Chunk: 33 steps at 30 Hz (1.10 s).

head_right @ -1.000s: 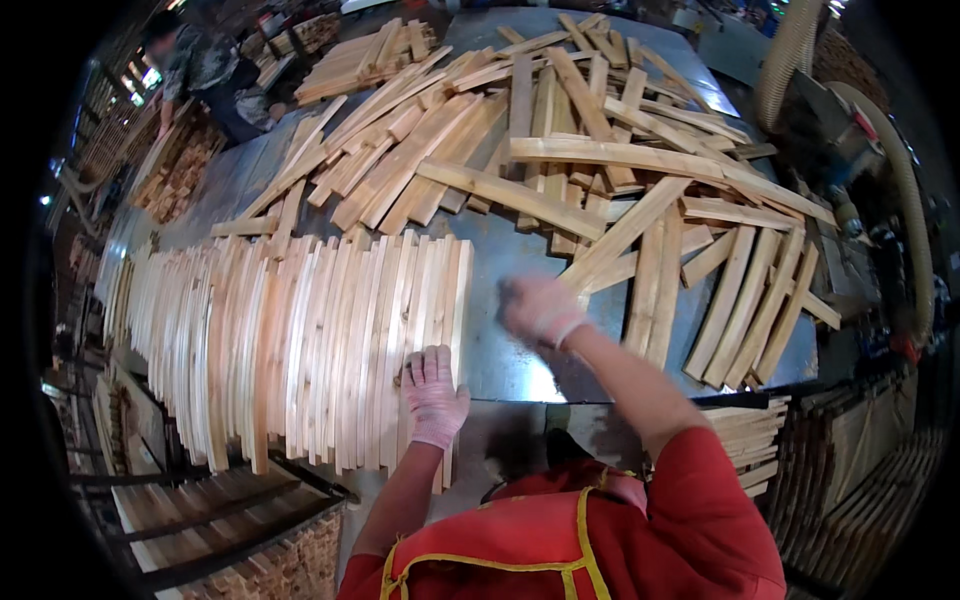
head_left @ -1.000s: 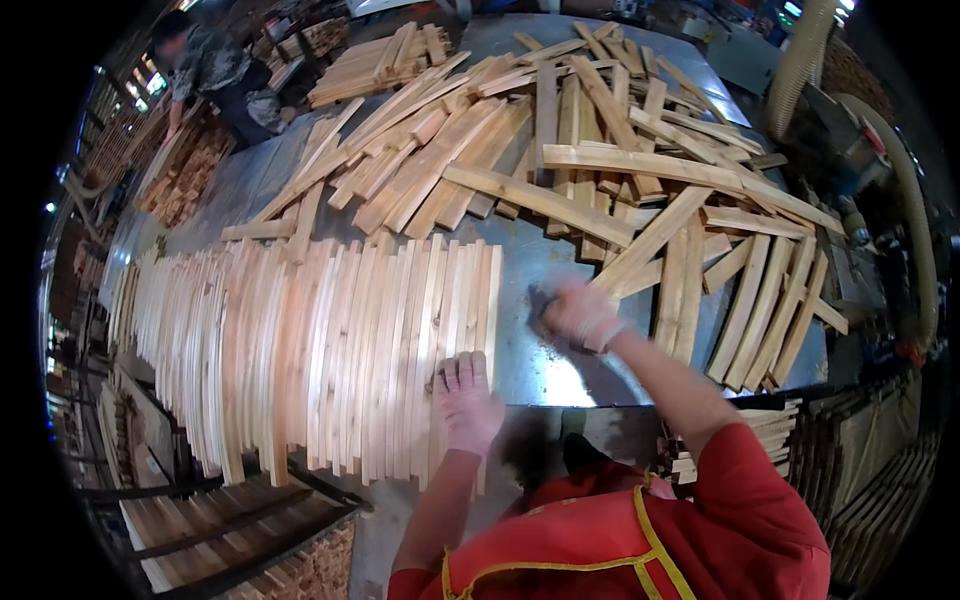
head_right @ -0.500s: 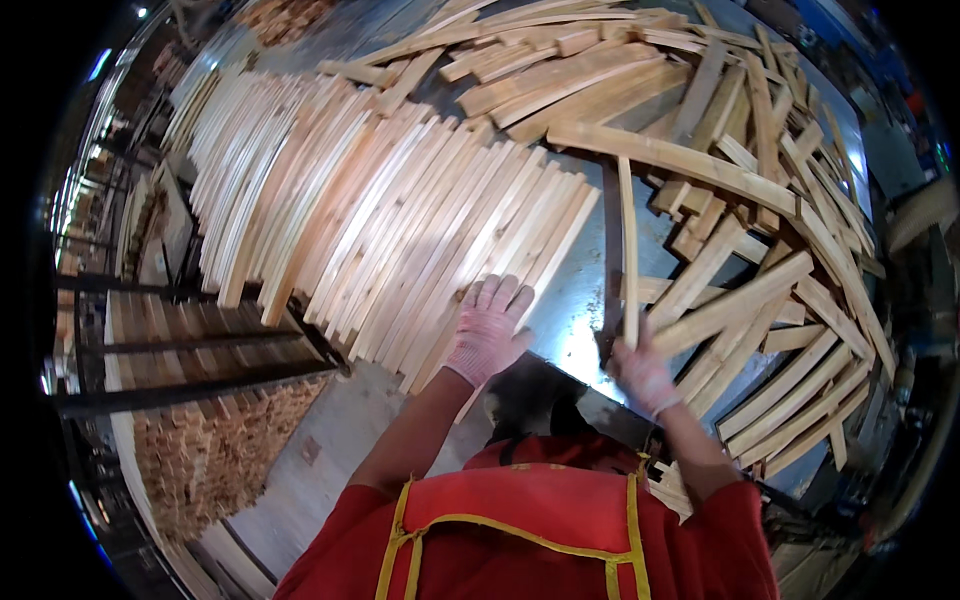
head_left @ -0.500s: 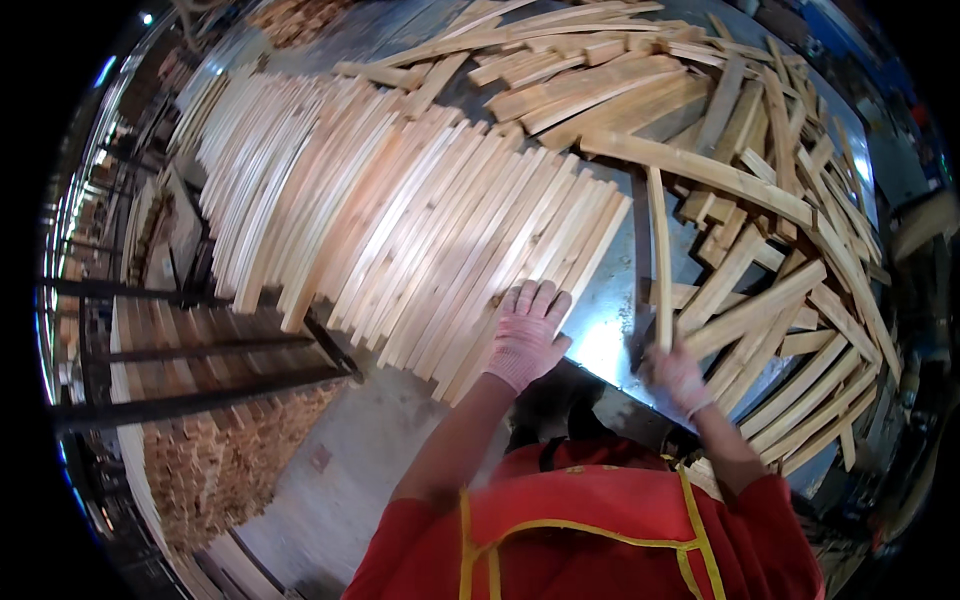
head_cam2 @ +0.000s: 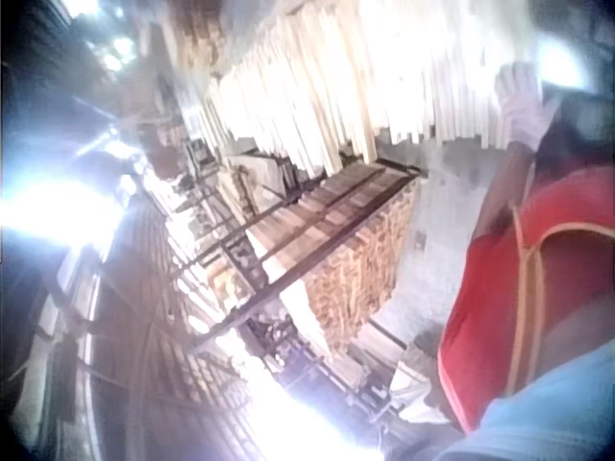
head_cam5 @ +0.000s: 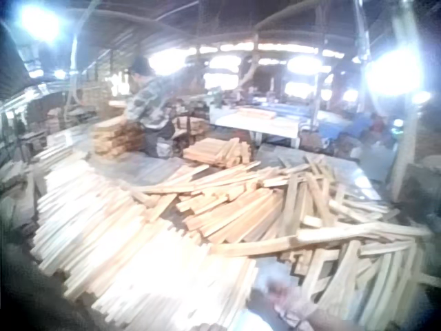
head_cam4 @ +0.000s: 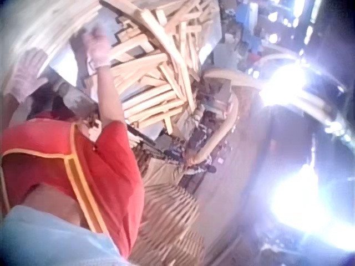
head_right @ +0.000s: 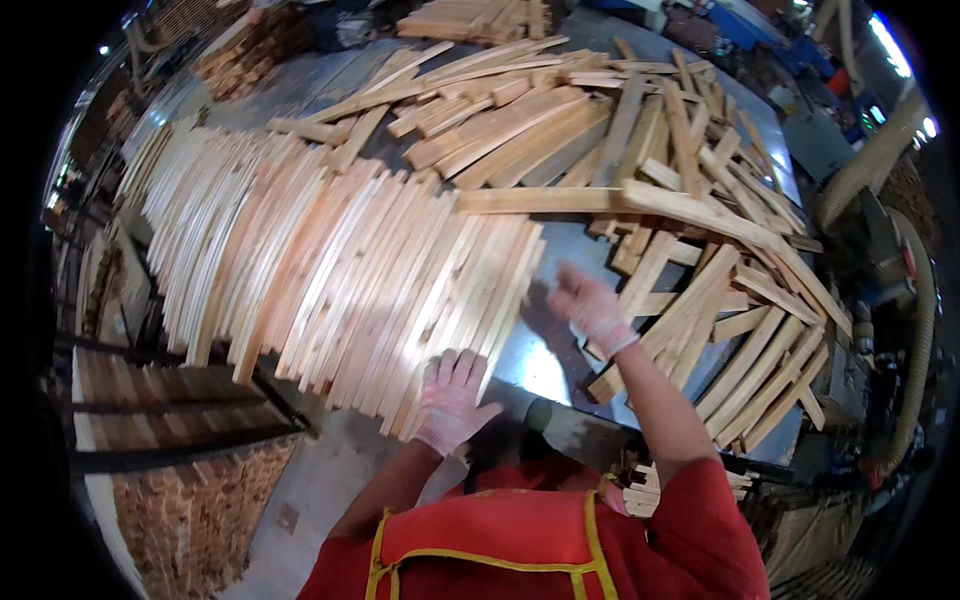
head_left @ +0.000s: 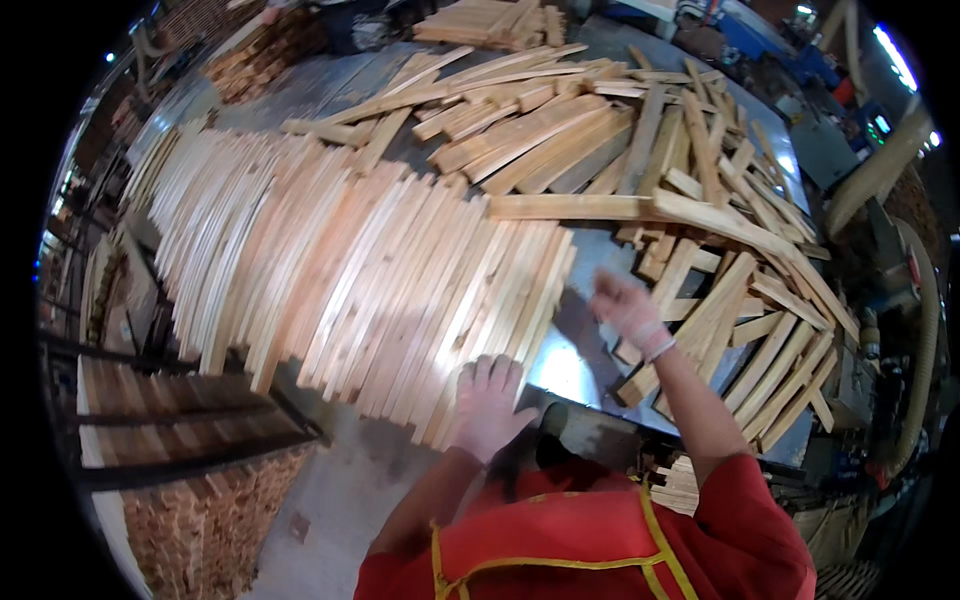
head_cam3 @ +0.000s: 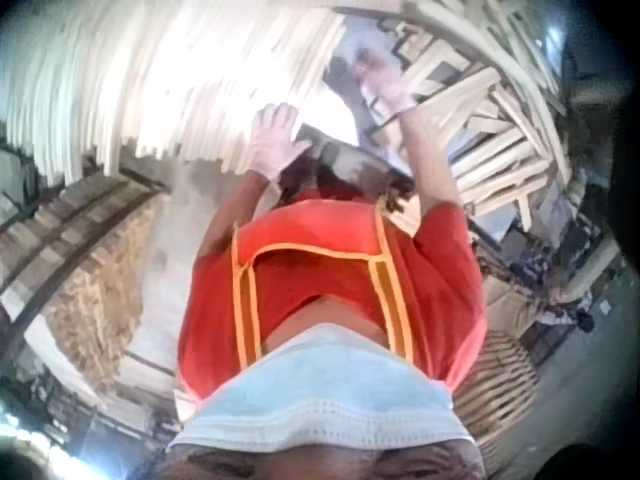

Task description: The person picks up wooden planks from a large pile on a metal table and arranges them into neat stacks. They handle the planks by hand, aligning them and placing them in organized piles. The person occasionally lifts a stack of planks and moves it to a different location on the table.

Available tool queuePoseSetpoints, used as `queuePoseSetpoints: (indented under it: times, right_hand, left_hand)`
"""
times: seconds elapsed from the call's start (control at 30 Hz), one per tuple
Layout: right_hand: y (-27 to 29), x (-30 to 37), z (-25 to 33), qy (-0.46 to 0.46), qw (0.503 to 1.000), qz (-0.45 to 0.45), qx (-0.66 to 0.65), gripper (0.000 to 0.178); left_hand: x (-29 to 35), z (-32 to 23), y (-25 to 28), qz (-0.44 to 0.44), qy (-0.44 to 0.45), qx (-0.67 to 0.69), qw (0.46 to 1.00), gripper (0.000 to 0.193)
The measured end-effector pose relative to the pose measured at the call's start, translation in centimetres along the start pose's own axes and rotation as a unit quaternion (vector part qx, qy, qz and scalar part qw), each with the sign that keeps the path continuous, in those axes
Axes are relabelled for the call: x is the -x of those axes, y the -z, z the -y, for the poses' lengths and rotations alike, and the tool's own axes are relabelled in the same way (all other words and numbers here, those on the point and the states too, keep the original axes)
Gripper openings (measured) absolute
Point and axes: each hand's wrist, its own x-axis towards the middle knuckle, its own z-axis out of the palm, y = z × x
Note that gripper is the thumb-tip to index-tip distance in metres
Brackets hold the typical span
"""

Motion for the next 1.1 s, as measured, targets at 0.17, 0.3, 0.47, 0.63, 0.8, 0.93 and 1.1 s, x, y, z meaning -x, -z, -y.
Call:
queuePoseSetpoints:
  times: [0.17, 0.3, 0.47, 0.63, 0.8, 0.93, 1.1]
  right_hand:
    - [17.1, -6.5, -1.6, 0.118, 0.756, -0.273, 0.583, 0.091]
    - [20.0, -9.1, 2.1, -0.061, 0.785, -0.063, 0.613, 0.078]
    - [16.1, -14.6, 3.5, 0.131, 0.785, -0.087, 0.599, 0.072]
    - [17.4, -18.4, 3.1, 0.095, 0.834, -0.012, 0.543, 0.085]
    - [15.4, -11.3, 3.9, 0.070, 0.850, 0.182, 0.489, 0.091]
    - [7.5, -2.9, 0.0, -0.023, 0.811, 0.066, 0.581, 0.096]
    - [3.5, 1.0, -4.9, 0.013, 0.872, -0.074, 0.484, 0.100]
  left_hand:
    - [-0.8, 0.4, -2.2, -0.015, -0.014, -0.046, 0.999, 0.074]
    - [-0.3, 1.4, -3.8, -0.028, -0.017, -0.032, 0.999, 0.078]
    - [-1.4, 0.4, -2.4, -0.054, -0.004, -0.030, 0.998, 0.065]
    - [-2.2, 0.1, -1.4, -0.049, -0.007, -0.016, 0.999, 0.053]
    - [-1.5, 0.2, -1.9, -0.043, 0.009, -0.010, 0.999, 0.054]
    - [-0.6, 0.4, -2.2, -0.069, -0.004, 0.006, 0.998, 0.057]
    - [-0.5, 0.4, -1.1, -0.018, -0.009, 0.017, 1.000, 0.063]
